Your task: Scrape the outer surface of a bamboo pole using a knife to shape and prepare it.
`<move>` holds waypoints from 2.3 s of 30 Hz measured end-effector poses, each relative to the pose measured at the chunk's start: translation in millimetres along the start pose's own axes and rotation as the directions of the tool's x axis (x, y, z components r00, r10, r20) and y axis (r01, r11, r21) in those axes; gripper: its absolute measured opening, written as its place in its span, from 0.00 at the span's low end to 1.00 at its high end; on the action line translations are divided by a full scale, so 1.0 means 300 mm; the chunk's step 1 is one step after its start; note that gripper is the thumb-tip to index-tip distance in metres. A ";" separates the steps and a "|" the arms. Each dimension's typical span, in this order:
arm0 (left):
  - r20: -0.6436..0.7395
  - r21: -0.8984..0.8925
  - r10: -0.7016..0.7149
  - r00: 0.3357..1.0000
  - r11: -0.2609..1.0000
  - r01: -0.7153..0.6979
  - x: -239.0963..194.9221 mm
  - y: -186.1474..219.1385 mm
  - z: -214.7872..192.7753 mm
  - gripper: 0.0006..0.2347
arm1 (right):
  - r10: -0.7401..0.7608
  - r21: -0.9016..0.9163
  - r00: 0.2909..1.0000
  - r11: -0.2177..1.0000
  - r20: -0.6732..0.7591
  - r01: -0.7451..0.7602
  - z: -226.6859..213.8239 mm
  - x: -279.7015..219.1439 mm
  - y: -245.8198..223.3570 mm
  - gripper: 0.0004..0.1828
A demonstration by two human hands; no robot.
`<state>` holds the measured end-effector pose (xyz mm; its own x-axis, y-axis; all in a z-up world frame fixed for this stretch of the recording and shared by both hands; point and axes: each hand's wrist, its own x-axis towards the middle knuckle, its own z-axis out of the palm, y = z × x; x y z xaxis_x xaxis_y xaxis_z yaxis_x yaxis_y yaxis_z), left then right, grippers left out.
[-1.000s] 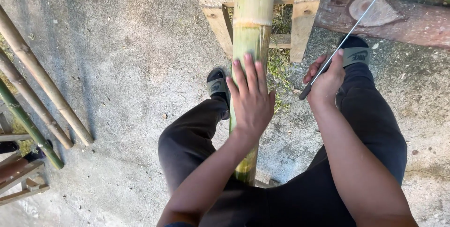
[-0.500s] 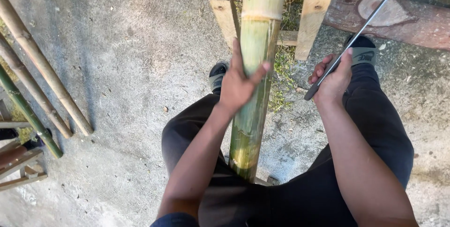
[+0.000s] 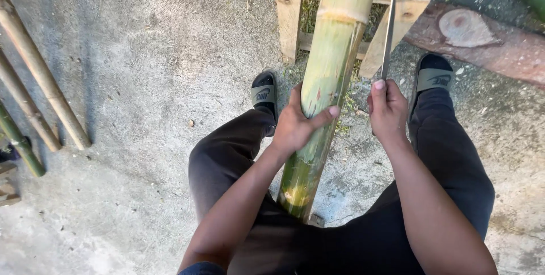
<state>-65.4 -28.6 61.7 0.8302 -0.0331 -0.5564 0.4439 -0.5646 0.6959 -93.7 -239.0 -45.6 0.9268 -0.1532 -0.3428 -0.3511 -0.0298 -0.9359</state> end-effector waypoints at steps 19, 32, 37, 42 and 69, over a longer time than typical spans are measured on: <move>0.165 -0.877 -0.117 0.979 0.437 0.200 0.236 -0.349 -0.038 0.32 | -0.318 -0.630 0.697 0.298 0.643 0.717 0.047 -0.221 -0.305 0.27; 0.177 -0.882 -0.120 0.977 0.421 0.211 0.261 -0.336 -0.067 0.37 | -0.036 -0.666 0.667 0.040 0.744 0.745 -0.030 0.050 -0.360 0.31; 0.116 -0.920 -0.140 0.983 0.357 0.159 0.255 -0.362 -0.081 0.37 | -0.172 -0.884 0.954 0.364 0.247 0.295 -0.069 0.078 -0.337 0.30; 0.084 -0.916 -0.163 0.983 0.377 0.141 0.246 -0.350 -0.097 0.37 | -0.055 -0.724 0.725 0.035 0.687 0.689 -0.097 0.071 -0.303 0.34; -0.105 -0.952 -0.230 0.968 0.304 -0.031 0.271 -0.338 -0.153 0.30 | 0.046 -0.931 0.939 -0.118 0.341 0.344 -0.038 0.044 -0.429 0.34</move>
<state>-27.5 63.7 -33.4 0.7368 0.1842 -0.6505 0.4304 0.6143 0.6614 -37.9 -248.5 71.2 0.8994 0.1920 -0.3928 0.2366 -0.9692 0.0679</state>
